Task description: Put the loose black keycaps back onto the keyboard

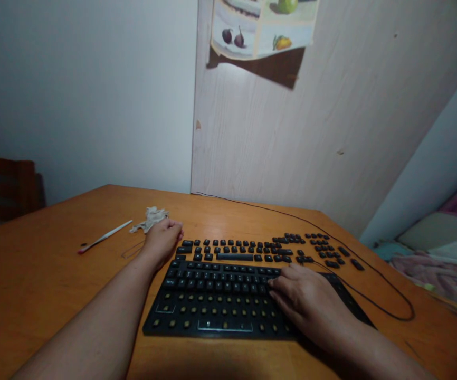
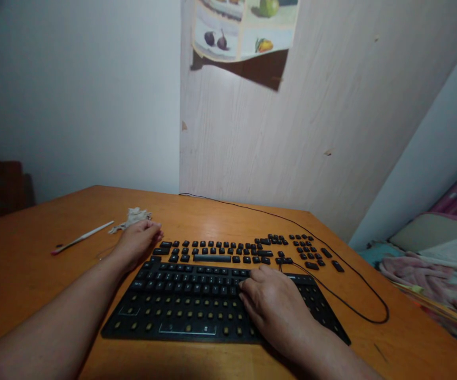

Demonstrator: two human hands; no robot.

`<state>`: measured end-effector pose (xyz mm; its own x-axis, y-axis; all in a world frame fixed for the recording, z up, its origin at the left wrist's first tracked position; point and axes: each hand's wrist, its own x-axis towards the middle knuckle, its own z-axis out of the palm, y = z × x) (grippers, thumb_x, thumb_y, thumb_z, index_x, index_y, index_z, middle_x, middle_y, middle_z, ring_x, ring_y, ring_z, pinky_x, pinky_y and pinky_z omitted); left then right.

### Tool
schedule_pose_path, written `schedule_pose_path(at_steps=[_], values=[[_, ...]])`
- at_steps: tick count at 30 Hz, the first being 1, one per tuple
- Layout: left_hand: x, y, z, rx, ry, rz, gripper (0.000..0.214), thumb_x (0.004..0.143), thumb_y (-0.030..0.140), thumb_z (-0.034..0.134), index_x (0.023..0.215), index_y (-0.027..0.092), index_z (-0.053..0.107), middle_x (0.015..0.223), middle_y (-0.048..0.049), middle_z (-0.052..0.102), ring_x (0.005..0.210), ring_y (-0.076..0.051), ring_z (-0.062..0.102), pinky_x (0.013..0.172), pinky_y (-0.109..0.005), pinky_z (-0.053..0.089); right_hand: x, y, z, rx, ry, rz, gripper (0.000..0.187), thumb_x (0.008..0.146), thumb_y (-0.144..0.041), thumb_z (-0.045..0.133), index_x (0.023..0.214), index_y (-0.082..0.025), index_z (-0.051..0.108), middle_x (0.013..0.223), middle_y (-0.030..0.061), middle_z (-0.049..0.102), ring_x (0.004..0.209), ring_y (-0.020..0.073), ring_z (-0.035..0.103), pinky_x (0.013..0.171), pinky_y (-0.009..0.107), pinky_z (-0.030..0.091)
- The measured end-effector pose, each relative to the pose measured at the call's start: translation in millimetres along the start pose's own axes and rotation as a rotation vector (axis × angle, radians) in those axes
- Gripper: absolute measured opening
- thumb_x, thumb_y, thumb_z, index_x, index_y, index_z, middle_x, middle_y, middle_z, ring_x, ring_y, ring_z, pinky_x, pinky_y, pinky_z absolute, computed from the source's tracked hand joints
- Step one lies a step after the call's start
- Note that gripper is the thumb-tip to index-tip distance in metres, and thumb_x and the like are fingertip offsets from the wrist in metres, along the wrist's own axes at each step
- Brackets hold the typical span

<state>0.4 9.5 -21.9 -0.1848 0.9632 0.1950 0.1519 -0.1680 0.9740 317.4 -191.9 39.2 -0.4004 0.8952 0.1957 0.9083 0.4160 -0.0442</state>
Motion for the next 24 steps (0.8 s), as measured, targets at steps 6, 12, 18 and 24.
schedule_pose_path(at_steps=[6, 12, 18, 24], values=[[2.3, -2.7, -0.8, 0.008, -0.003, 0.006, 0.029, 0.071, 0.045, 0.062, 0.068, 0.016, 0.06, 0.062, -0.0053, 0.065, 0.056, -0.016, 0.057, 0.056, -0.026, 0.04, -1.7, 0.8, -1.1, 0.051, 0.007, 0.043, 0.018, 0.092, -0.023, 0.053, 0.098, -0.023, 0.07, 0.088, 0.0043, 0.062, 0.086, 0.0199, 0.054, 0.078, 0.033, 0.04], [0.0, 0.1, -0.3, 0.006, 0.002, 0.01, 0.028, 0.071, 0.044, 0.062, 0.067, 0.016, 0.059, 0.061, -0.0048, 0.064, 0.055, -0.015, 0.055, 0.056, -0.026, 0.04, -4.9, 4.4, 0.9, 0.066, 0.041, 0.074, 0.019, 0.094, -0.025, 0.052, 0.102, -0.024, 0.069, 0.091, 0.0048, 0.063, 0.085, 0.02, 0.055, 0.078, 0.033, 0.041], [-3.5, 5.4, -0.2, 0.019, -0.008, 0.0, 0.026, 0.072, 0.042, 0.061, 0.067, 0.017, 0.059, 0.061, -0.0041, 0.063, 0.054, -0.015, 0.055, 0.056, -0.026, 0.039, -6.2, 1.2, 4.0, 0.064, 0.042, 0.062, 0.021, 0.094, -0.024, 0.051, 0.103, -0.024, 0.07, 0.09, 0.0051, 0.062, 0.085, 0.02, 0.056, 0.077, 0.033, 0.041], [-0.3, 1.0, -0.9, 0.037, -0.012, 0.008, 0.027, 0.073, 0.043, 0.06, 0.067, 0.017, 0.058, 0.061, -0.0042, 0.063, 0.054, -0.016, 0.055, 0.056, -0.026, 0.039, -4.8, -5.0, 0.7, 0.025, 0.039, 0.056, 0.018, 0.093, -0.022, 0.051, 0.096, -0.022, 0.069, 0.087, 0.0049, 0.062, 0.084, 0.0199, 0.055, 0.076, 0.032, 0.04]])
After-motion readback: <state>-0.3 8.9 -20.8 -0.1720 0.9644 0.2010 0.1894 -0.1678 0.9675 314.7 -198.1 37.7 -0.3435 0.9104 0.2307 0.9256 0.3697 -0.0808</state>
